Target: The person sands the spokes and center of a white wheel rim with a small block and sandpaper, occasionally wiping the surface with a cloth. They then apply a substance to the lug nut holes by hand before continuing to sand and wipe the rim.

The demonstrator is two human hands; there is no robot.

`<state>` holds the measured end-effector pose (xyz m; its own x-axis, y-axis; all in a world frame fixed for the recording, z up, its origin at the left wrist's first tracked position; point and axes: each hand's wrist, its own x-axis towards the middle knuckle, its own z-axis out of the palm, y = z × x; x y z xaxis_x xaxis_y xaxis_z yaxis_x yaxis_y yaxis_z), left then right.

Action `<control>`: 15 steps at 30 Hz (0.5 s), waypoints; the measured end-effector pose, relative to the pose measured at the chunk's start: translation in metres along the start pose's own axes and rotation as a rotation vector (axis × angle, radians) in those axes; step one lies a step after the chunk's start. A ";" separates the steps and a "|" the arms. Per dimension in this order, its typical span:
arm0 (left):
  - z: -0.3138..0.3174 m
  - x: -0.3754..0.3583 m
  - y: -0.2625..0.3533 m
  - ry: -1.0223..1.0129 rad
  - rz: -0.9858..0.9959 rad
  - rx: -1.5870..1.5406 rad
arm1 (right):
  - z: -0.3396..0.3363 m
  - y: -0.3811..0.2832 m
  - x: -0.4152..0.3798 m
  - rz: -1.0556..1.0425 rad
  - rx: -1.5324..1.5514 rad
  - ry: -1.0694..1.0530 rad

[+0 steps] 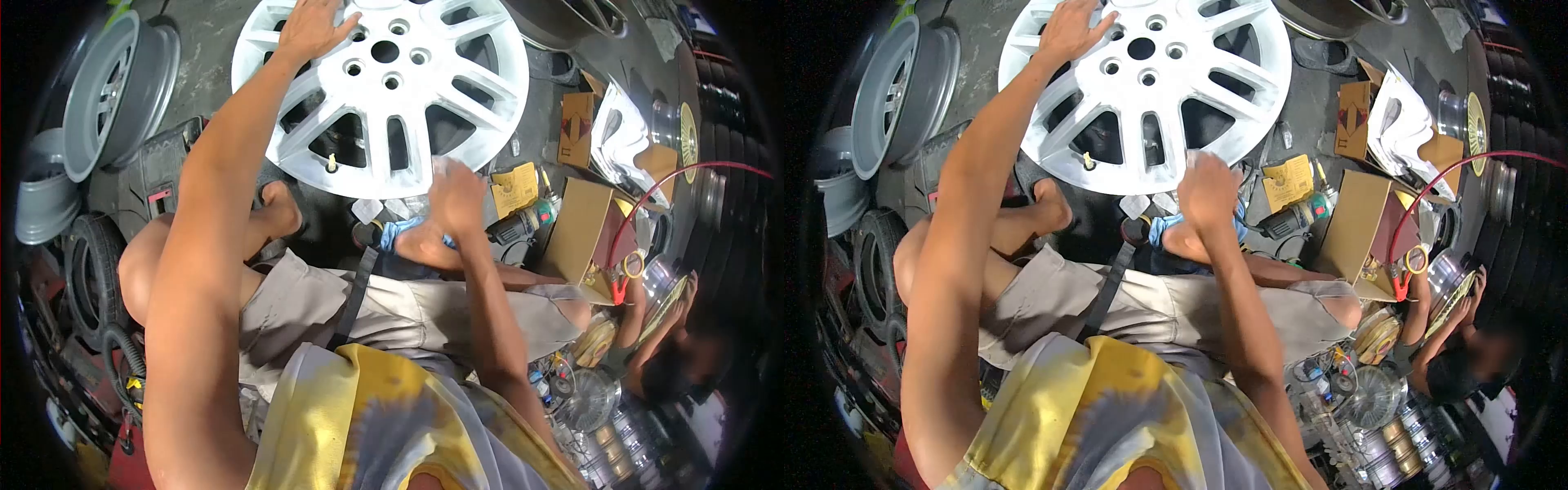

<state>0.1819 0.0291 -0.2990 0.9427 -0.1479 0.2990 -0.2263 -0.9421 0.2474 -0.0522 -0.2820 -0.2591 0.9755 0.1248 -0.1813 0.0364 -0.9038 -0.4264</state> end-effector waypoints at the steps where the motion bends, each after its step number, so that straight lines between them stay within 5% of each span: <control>1: 0.001 0.000 0.000 0.000 -0.016 0.000 | 0.005 0.006 -0.017 -0.117 0.022 0.219; 2: 0.003 -0.001 -0.002 0.026 0.007 0.003 | -0.031 -0.019 -0.027 0.066 0.273 0.039; 5: 0.002 -0.001 -0.002 0.026 0.049 0.004 | -0.056 -0.010 -0.059 0.108 0.305 -0.302; 8: 0.002 -0.004 -0.001 0.077 0.029 -0.029 | -0.059 -0.016 -0.060 -0.182 0.182 0.015; 15: 0.006 -0.003 -0.003 0.043 0.005 -0.012 | -0.041 -0.020 -0.009 -0.576 -0.254 -0.148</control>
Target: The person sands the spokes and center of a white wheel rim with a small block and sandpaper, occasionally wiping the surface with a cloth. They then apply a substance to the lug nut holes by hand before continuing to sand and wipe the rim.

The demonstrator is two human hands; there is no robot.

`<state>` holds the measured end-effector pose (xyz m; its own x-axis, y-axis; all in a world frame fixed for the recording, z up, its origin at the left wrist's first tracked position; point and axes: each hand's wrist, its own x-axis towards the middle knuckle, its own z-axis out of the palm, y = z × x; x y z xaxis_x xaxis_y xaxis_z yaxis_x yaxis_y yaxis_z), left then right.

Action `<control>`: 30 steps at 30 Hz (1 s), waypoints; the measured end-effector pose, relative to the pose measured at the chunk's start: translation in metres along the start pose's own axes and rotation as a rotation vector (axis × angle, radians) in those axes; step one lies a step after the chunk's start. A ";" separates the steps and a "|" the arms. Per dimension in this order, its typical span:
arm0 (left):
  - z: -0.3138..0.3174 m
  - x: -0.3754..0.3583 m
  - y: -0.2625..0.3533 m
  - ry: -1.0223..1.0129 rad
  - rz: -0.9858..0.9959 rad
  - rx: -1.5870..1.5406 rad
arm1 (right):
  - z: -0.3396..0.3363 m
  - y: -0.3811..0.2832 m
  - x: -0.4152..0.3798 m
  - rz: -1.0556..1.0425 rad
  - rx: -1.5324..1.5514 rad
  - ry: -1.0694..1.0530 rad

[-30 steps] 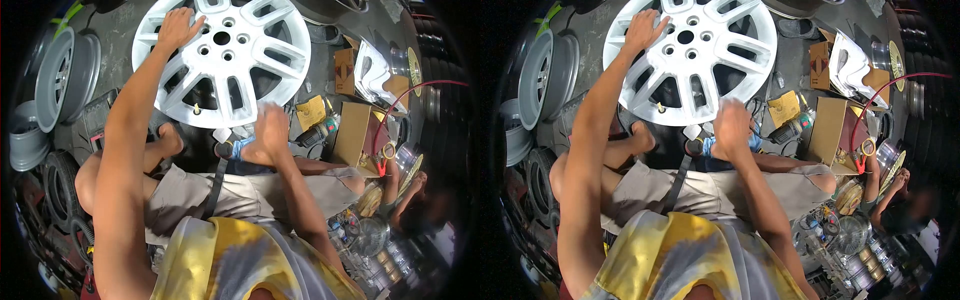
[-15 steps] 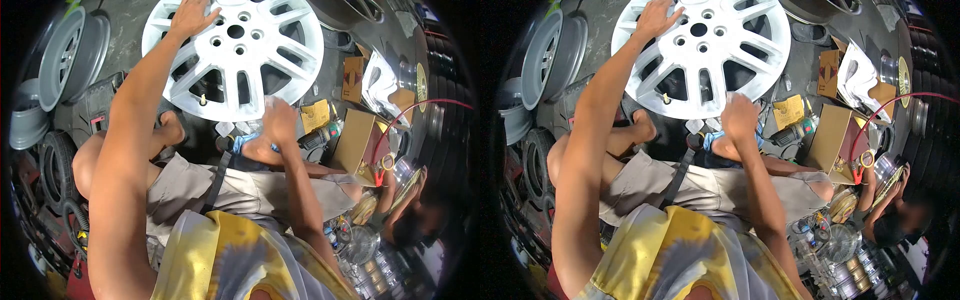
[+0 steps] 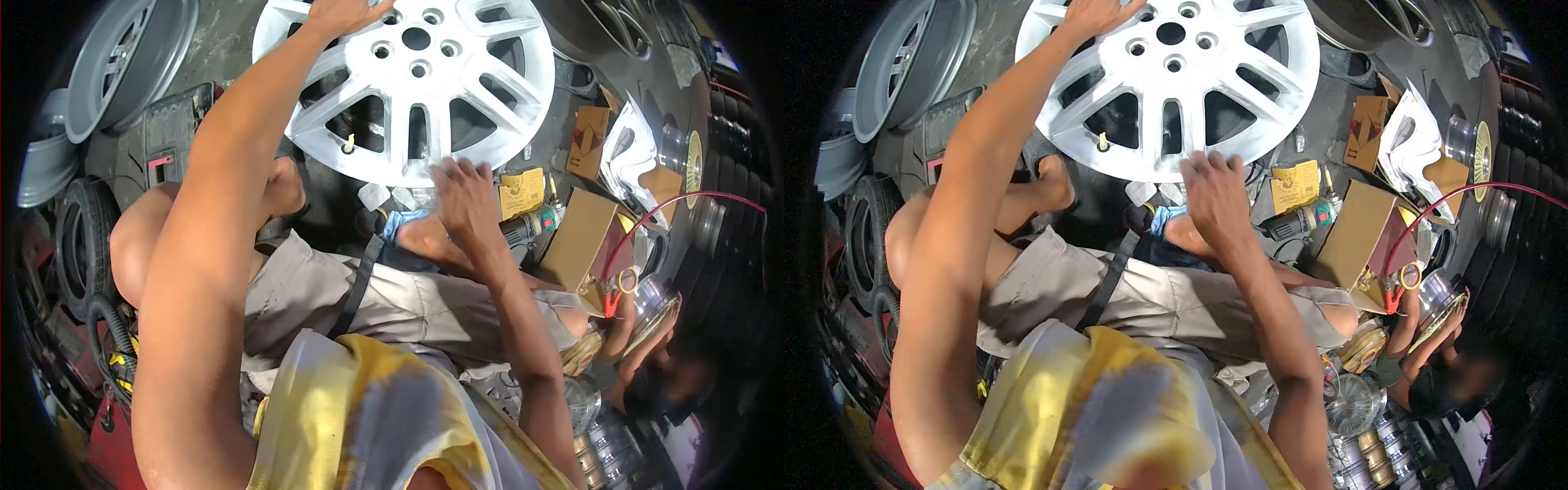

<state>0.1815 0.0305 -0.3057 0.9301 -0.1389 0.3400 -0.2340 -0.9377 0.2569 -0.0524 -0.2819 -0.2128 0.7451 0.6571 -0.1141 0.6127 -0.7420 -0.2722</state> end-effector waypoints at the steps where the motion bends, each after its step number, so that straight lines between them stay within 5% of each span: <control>1: -0.001 0.001 0.001 0.002 0.003 -0.001 | 0.006 0.000 0.011 -0.074 -0.055 0.057; 2: -0.002 0.000 0.003 0.003 0.001 0.000 | 0.017 0.002 0.017 -0.077 -0.055 0.056; 4: 0.000 0.001 0.000 0.012 -0.022 -0.019 | 0.030 0.002 0.028 -0.301 -0.332 0.373; 6: 0.004 0.003 -0.002 0.022 -0.007 -0.020 | 0.014 -0.010 0.020 -0.276 -0.239 0.299; 8: 0.002 -0.002 0.000 0.021 -0.013 -0.019 | -0.020 -0.030 0.024 0.104 0.000 -0.318; 10: -0.005 0.001 0.004 -0.037 -0.018 -0.006 | -0.009 -0.028 0.025 0.145 0.053 -0.326; 12: -0.002 -0.001 0.003 -0.012 -0.010 -0.022 | 0.028 -0.009 0.024 -0.242 -0.211 0.346; 14: -0.002 0.000 0.001 0.017 0.015 -0.025 | 0.028 -0.008 0.033 -0.202 -0.261 0.285; 17: -0.003 0.001 0.002 0.006 0.009 -0.034 | -0.003 -0.011 0.026 0.051 0.034 -0.110; 22: -0.014 0.004 0.011 -0.099 -0.061 -0.014 | 0.002 -0.007 0.036 -0.031 0.084 -0.036; 24: -0.007 0.000 0.006 -0.036 -0.034 -0.003 | 0.008 -0.010 0.050 0.029 -0.058 -0.275; 25: -0.004 0.000 0.005 0.020 -0.007 0.002 | 0.010 -0.011 0.041 -0.018 0.027 -0.090; 30: -0.004 0.000 0.008 -0.051 -0.051 -0.020 | 0.004 -0.026 0.019 0.000 0.085 -0.087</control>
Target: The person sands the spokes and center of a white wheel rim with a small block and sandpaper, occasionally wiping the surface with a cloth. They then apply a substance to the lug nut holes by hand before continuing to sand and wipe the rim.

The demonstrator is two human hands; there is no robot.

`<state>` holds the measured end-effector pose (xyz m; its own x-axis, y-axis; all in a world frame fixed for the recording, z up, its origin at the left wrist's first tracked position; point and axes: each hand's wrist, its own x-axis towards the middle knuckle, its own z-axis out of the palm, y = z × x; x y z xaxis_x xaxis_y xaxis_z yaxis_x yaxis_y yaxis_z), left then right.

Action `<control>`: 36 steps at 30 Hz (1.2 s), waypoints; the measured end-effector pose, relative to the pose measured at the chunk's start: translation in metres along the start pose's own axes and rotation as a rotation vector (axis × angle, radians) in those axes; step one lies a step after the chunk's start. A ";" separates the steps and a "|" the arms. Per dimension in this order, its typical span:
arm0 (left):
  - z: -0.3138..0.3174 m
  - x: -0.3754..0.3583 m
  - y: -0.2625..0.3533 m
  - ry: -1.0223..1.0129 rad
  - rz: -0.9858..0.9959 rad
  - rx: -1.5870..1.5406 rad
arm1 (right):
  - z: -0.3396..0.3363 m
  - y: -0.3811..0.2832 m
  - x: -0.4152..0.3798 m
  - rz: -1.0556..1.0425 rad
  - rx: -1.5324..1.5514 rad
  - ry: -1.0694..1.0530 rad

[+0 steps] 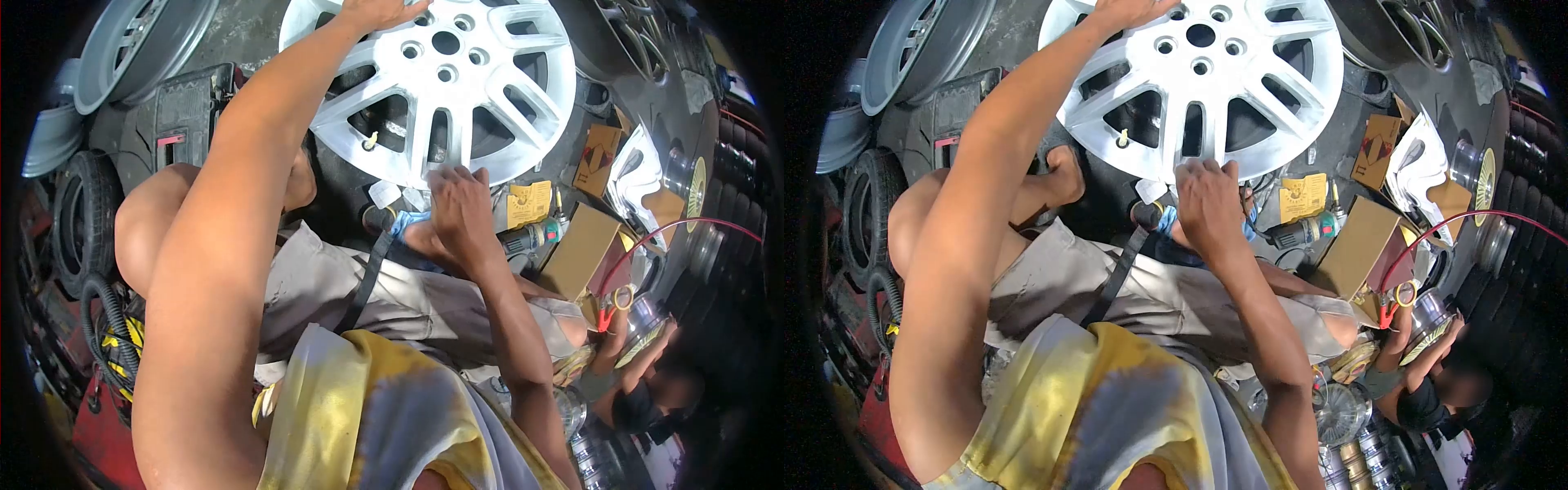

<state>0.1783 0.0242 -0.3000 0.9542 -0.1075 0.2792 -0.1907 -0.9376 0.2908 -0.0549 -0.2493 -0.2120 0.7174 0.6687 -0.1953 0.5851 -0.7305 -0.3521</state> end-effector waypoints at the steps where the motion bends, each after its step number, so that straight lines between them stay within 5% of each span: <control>1: 0.001 0.002 -0.002 0.037 0.015 -0.001 | 0.021 0.014 0.004 -0.047 -0.049 0.143; 8: 0.008 0.001 -0.007 0.114 0.058 -0.031 | 0.044 -0.016 -0.014 0.008 -0.122 0.433; 9: -0.003 0.000 -0.002 0.042 0.037 -0.026 | 0.006 -0.030 -0.011 0.203 0.012 -0.040; 14: 0.004 0.002 -0.006 0.051 0.029 0.020 | -0.009 0.020 -0.058 0.072 0.083 0.154; 19: -0.011 0.000 0.003 -0.005 -0.007 -0.008 | -0.023 0.043 -0.075 0.364 0.387 0.174; 23: 0.011 0.001 -0.012 0.118 0.117 0.064 | 0.021 0.046 -0.030 0.320 0.310 0.308; 28: 0.004 0.003 -0.008 0.016 0.016 0.036 | 0.010 0.038 0.008 0.645 0.152 0.077; 34: 0.000 0.001 -0.004 0.046 0.046 0.053 | 0.016 0.019 -0.018 0.629 0.214 0.361; 36: -0.004 0.002 -0.001 -0.026 -0.002 0.057 | -0.002 0.030 0.009 0.680 0.188 0.063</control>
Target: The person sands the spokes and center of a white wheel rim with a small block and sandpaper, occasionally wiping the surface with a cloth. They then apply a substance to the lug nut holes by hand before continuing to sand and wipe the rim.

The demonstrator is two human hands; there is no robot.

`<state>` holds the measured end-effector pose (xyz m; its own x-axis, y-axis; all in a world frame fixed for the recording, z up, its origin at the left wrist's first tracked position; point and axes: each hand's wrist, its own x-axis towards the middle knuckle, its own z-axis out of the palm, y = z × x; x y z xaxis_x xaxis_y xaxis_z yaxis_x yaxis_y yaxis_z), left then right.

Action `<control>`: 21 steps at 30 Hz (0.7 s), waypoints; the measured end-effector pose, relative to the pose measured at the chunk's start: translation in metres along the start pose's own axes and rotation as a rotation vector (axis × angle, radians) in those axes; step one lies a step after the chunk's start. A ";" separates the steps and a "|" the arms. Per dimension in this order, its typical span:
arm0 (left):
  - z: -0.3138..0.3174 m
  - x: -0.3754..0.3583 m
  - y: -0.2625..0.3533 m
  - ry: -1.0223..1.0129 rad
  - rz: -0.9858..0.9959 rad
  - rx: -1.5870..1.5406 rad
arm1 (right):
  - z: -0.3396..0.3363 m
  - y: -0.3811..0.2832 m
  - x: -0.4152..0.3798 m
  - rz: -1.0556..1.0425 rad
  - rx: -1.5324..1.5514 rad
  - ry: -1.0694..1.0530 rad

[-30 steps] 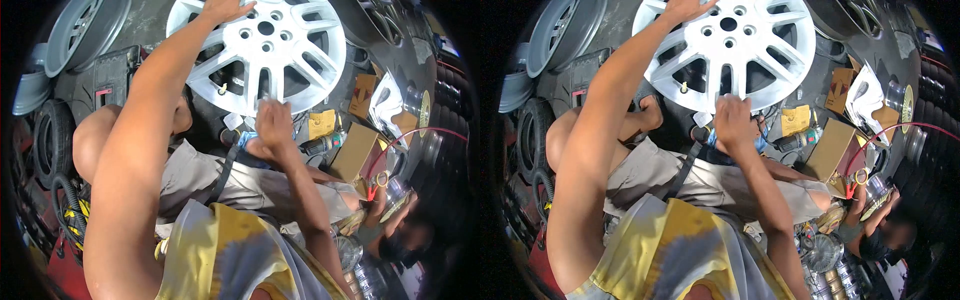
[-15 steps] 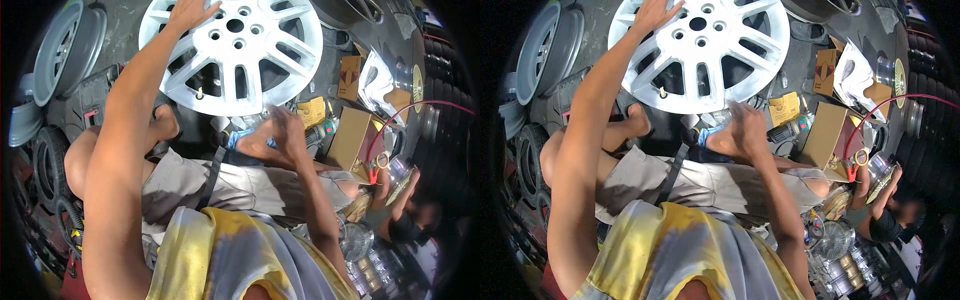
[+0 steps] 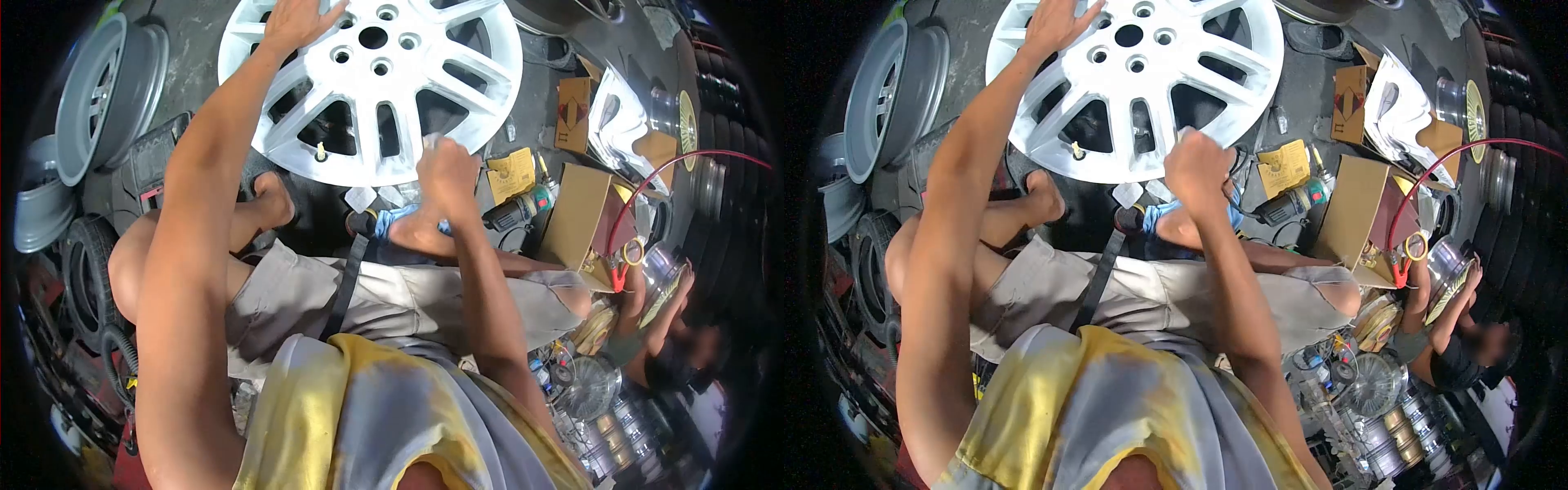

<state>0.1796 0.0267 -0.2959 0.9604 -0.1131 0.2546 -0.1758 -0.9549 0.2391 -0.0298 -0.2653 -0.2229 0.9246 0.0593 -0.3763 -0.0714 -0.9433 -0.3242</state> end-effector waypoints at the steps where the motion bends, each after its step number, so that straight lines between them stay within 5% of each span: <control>1: 0.001 0.000 -0.002 0.004 0.001 0.003 | 0.006 0.002 0.012 -0.014 0.016 0.034; 6: 0.002 0.002 -0.006 0.081 0.047 -0.015 | 0.005 0.033 -0.018 -0.210 0.092 0.145; 10: 0.001 0.001 0.000 0.014 0.006 0.004 | -0.005 0.034 -0.026 -0.096 0.308 0.036; 14: 0.031 -0.001 -0.022 0.241 0.139 0.033 | -0.001 0.035 -0.032 -0.177 0.350 0.190; 15: 0.008 -0.001 -0.008 0.033 0.035 -0.015 | -0.005 0.036 -0.044 -0.128 0.379 0.213; 21: 0.020 -0.001 -0.014 0.136 0.068 0.015 | -0.004 0.043 -0.042 -0.301 -0.041 0.424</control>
<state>0.1855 0.0348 -0.3181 0.9080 -0.1401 0.3948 -0.2350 -0.9506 0.2031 -0.0699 -0.3095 -0.2181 0.9728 0.2006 0.1157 0.2279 -0.9173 -0.3266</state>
